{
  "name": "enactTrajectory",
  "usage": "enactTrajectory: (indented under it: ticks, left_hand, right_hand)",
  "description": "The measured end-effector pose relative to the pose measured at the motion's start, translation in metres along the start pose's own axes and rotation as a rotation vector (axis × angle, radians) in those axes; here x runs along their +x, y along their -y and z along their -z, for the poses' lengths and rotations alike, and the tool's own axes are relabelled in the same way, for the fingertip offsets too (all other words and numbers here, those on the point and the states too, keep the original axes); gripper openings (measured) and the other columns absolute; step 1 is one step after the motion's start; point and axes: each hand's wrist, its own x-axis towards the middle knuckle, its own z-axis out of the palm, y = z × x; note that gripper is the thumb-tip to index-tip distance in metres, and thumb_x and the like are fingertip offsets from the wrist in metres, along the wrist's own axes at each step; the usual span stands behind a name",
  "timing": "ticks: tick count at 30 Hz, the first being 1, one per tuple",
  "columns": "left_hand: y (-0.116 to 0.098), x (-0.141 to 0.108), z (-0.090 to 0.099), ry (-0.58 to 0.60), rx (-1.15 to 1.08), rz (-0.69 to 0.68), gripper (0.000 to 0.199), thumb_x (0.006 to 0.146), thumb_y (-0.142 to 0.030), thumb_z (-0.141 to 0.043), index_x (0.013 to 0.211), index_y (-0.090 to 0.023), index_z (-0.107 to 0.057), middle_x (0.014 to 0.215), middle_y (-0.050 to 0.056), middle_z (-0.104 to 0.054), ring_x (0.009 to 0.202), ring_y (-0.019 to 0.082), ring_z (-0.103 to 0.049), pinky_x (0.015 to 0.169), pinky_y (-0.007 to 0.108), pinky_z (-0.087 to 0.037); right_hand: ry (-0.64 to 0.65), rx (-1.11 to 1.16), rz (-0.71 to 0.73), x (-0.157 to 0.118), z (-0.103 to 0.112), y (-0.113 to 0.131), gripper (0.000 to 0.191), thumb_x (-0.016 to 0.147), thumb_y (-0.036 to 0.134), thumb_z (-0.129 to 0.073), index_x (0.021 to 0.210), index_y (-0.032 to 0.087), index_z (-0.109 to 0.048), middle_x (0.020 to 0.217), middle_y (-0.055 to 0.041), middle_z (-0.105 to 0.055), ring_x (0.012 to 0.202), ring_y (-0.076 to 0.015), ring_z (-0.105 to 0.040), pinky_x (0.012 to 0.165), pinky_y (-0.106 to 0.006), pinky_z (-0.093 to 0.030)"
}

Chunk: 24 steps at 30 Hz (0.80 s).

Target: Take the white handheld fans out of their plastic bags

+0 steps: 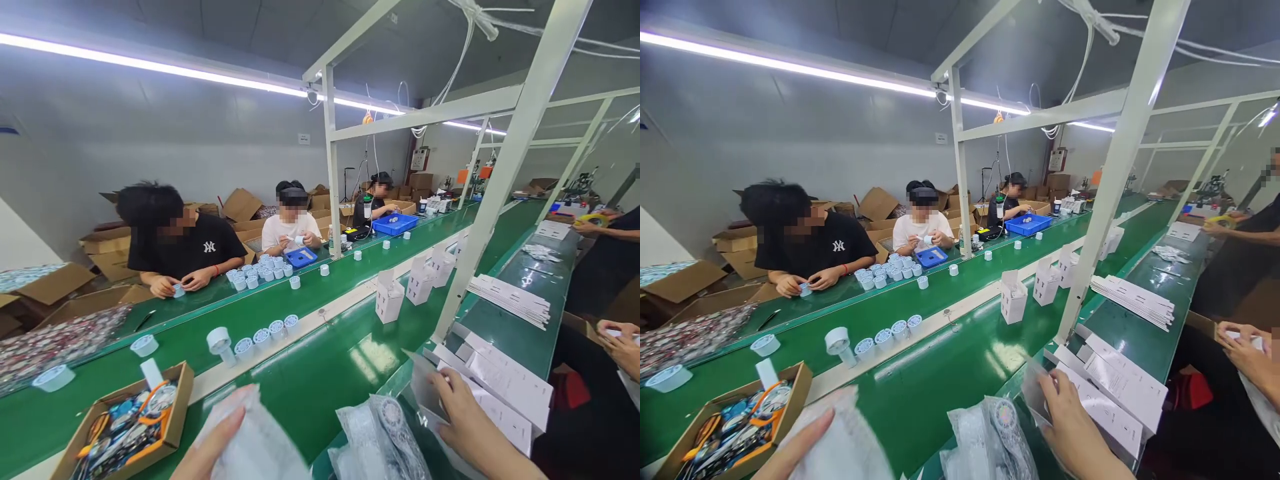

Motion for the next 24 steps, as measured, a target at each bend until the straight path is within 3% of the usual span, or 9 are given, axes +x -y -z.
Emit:
enactTrajectory:
  ticks: [3, 7, 9, 13, 16, 18, 19, 22, 24]
  left_hand:
    - [-0.012, 0.007, -0.056, 0.044, -0.222, 0.015, 0.047, 0.059, -0.034, -0.080, 0.100, -0.019, -0.063, 0.090, 0.006, -0.072, 0.086, 0.028, -0.070, 0.075, 0.039, -0.058]
    - [-0.004, 0.040, -0.111, 0.128, -0.219, -0.325, 0.053, 0.062, -0.040, -0.081, 0.105, -0.020, -0.056, 0.094, 0.003, -0.067, 0.083, 0.020, -0.065, 0.074, 0.031, -0.054]
    - [0.012, 0.067, -0.115, 0.077, 0.010, -0.515, 0.049, 0.066, -0.045, -0.077, 0.103, -0.021, -0.053, 0.088, 0.001, -0.064, 0.079, 0.019, -0.062, 0.073, 0.031, -0.051]
    - [0.052, 0.099, -0.087, 0.027, 0.645, -0.945, 0.024, 0.079, -0.040, -0.064, 0.091, -0.022, -0.056, 0.094, 0.006, -0.062, 0.095, 0.026, -0.059, 0.089, 0.042, -0.048]
    - [0.068, 0.092, -0.078, 0.306, 1.059, -1.169, 0.013, 0.084, -0.022, -0.056, 0.097, -0.023, -0.059, 0.107, 0.010, -0.061, 0.102, 0.025, -0.057, 0.088, 0.039, -0.049]
    - [0.068, 0.082, -0.091, 0.499, 1.338, -1.157, 0.023, 0.080, -0.013, -0.055, 0.100, -0.023, -0.060, 0.110, 0.011, -0.062, 0.098, 0.026, -0.058, 0.083, 0.037, -0.050]
    - [0.065, 0.078, -0.102, 0.500, 1.442, -1.091, 0.025, 0.080, -0.012, -0.054, 0.101, -0.022, -0.061, 0.108, 0.012, -0.063, 0.097, 0.027, -0.058, 0.082, 0.038, -0.050]
    - [0.051, 0.075, -0.138, 0.251, 1.529, -0.800, 0.023, 0.087, -0.022, -0.052, 0.107, -0.018, -0.060, 0.102, 0.013, -0.063, 0.096, 0.030, -0.059, 0.083, 0.042, -0.049]
    - [0.044, 0.078, -0.154, 0.332, 1.546, -0.743, 0.027, 0.085, -0.022, -0.055, 0.112, -0.018, -0.059, 0.106, 0.014, -0.062, 0.099, 0.029, -0.059, 0.085, 0.041, -0.049]
  right_hand:
    - [0.000, 0.332, 0.178, 0.042, 0.024, 0.039, 0.060, 0.064, 0.012, -0.059, 0.122, 0.023, -0.049, 0.133, -0.0118, -0.045, 0.126, -0.0288, -0.045, 0.107, -0.043, -0.038]
    - [0.124, 0.614, 0.372, 0.113, -0.010, 0.088, 0.063, 0.061, 0.018, -0.067, 0.121, 0.018, -0.048, 0.131, -0.0140, -0.049, 0.128, -0.0315, -0.041, 0.111, -0.046, -0.029]
    - [0.169, 0.663, 0.407, 0.135, -0.041, 0.103, 0.068, 0.059, 0.019, -0.071, 0.123, 0.018, -0.047, 0.131, -0.0135, -0.050, 0.130, -0.0323, -0.040, 0.112, -0.047, -0.027]
    - [0.188, 0.719, 0.324, 0.144, -0.086, 0.104, 0.067, 0.057, 0.019, -0.073, 0.117, 0.018, -0.042, 0.112, -0.0113, -0.057, 0.105, -0.0306, -0.056, 0.091, -0.048, -0.047]
    - [0.170, 0.741, 0.330, 0.132, -0.097, 0.096, 0.066, 0.056, 0.018, -0.074, 0.114, 0.019, -0.042, 0.110, -0.0082, -0.055, 0.102, -0.0278, -0.056, 0.090, -0.045, -0.047]
    - [0.173, 0.754, 0.393, 0.123, -0.099, 0.094, 0.062, 0.057, 0.016, -0.073, 0.113, 0.020, -0.045, 0.114, -0.0078, -0.055, 0.109, -0.0273, -0.054, 0.098, -0.042, -0.043]
    - [0.175, 0.759, 0.411, 0.120, -0.100, 0.094, 0.061, 0.058, 0.016, -0.072, 0.113, 0.019, -0.047, 0.116, -0.0086, -0.055, 0.112, -0.0278, -0.053, 0.101, -0.042, -0.041]
    - [0.173, 0.778, 0.389, 0.116, -0.102, 0.094, 0.066, 0.057, 0.013, -0.070, 0.118, 0.018, -0.047, 0.124, -0.0121, -0.053, 0.119, -0.0324, -0.050, 0.106, -0.048, -0.036]
    - [0.183, 0.796, 0.385, 0.118, -0.103, 0.094, 0.065, 0.059, 0.014, -0.070, 0.120, 0.020, -0.049, 0.128, -0.0122, -0.053, 0.122, -0.0335, -0.048, 0.108, -0.050, -0.034]
